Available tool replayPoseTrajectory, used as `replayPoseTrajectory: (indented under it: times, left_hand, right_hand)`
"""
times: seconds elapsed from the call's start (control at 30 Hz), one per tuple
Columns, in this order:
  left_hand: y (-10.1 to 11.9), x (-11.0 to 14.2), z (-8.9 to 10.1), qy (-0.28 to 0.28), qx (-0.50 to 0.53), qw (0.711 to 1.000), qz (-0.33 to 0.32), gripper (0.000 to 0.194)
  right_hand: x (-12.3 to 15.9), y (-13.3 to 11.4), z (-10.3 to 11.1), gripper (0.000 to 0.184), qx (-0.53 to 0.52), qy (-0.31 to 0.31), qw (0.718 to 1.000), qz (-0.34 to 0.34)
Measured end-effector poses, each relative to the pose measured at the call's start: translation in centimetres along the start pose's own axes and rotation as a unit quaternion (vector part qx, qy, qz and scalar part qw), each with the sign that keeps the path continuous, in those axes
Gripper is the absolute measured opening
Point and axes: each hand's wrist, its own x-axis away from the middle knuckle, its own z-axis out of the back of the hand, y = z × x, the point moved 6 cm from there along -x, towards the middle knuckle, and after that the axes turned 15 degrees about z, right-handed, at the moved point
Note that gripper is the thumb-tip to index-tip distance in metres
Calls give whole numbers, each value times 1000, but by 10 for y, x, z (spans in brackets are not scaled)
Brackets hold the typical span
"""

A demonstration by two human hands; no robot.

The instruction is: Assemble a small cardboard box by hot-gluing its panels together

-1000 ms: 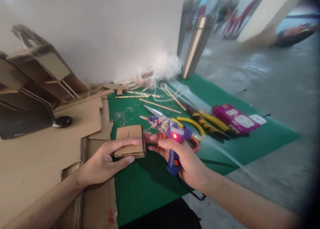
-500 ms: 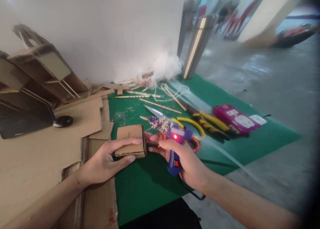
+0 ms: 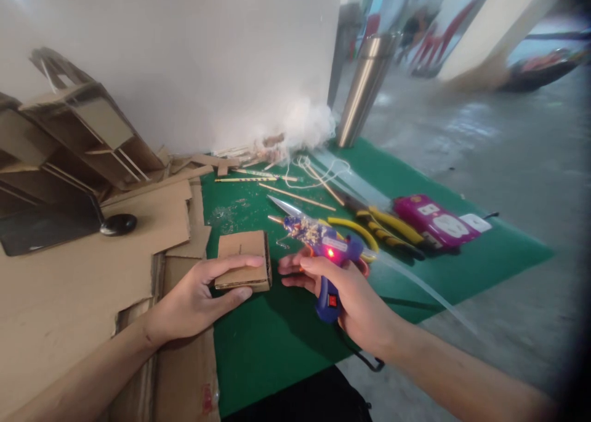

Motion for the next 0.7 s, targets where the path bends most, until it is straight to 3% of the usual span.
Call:
replayPoseTrajectory:
  times: [0.23, 0.7]
  left_hand:
    - [-1, 1, -1, 2, -3, 1000, -4, 34]
    - [2, -1, 1, 8, -4, 1000, -26, 34]
  right_hand:
    - [8, -5, 10, 22, 68, -15, 997, -39]
    - [6, -6, 13, 21, 118, -20, 992, -48]
